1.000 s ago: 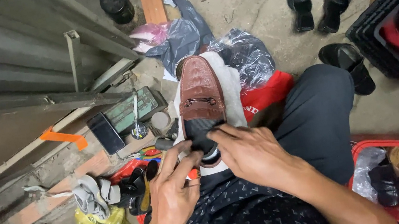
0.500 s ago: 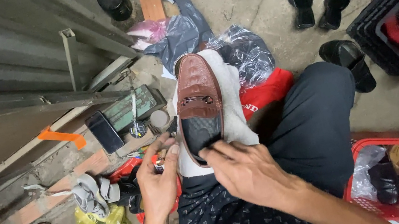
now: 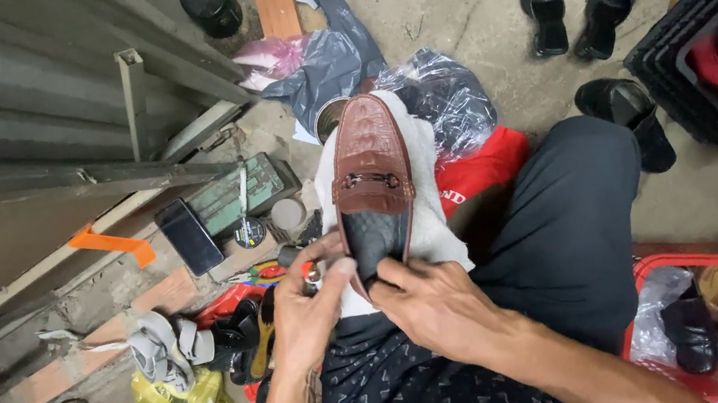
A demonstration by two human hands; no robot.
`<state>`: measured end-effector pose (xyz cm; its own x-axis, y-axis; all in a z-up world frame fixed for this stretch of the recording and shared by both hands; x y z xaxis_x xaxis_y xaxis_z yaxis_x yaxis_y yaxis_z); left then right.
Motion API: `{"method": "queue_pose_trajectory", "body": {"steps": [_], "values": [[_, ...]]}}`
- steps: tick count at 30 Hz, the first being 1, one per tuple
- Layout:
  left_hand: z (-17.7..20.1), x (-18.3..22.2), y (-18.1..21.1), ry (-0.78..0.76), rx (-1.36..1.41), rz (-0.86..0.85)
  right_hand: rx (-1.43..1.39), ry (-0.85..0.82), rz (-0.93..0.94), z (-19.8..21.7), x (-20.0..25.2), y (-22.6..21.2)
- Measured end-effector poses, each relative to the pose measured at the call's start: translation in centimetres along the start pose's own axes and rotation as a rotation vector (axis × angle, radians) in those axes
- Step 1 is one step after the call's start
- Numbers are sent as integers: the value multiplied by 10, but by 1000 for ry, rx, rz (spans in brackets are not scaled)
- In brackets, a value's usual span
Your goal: The person is repairing a brown leather loafer by applying adhesive to the sole area and carefully attaching a new sole component, followed by trimming excess material.
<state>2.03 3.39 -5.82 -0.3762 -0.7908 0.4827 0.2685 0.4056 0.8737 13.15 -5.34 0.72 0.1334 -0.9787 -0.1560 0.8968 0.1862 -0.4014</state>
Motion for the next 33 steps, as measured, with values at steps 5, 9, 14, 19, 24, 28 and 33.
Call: {"method": "queue_pose_trajectory", "body": {"steps": [5, 9, 14, 19, 24, 28, 33], "values": [[-1, -1, -35, -203, 445, -125, -115, -6, 106, 22, 15, -21], [-17, -6, -101, -612, 807, -142, -43, 129, 222, 45, 16, -54], [-51, 4, -92, -814, 1054, 190, 12, 31, 223, 29, 24, -64], [-79, 7, -43, -917, 984, 13, 222, -75, 178, 23, 22, -57], [-76, -1, -100, -819, 1111, 265, 286, -67, 92, 25, 18, -63], [-68, -6, -108, -746, 1122, 223, -19, -55, 108, 55, 30, -62], [-73, -17, -110, -683, 1096, 186, -268, -53, -45, 82, 25, -44]]}}
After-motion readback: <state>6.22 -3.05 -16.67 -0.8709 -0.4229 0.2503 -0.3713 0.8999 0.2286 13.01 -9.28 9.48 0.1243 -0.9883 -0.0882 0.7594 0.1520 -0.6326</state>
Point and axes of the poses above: each hand's wrist, its own x-axis away from the middle knuckle, its own z-axis out of the back of the hand, y = z × x, the point moved 9 cm from there along -x, towards the middle knuckle, and after that the axes turned 3 degrees about x, right-handed, at the moved point
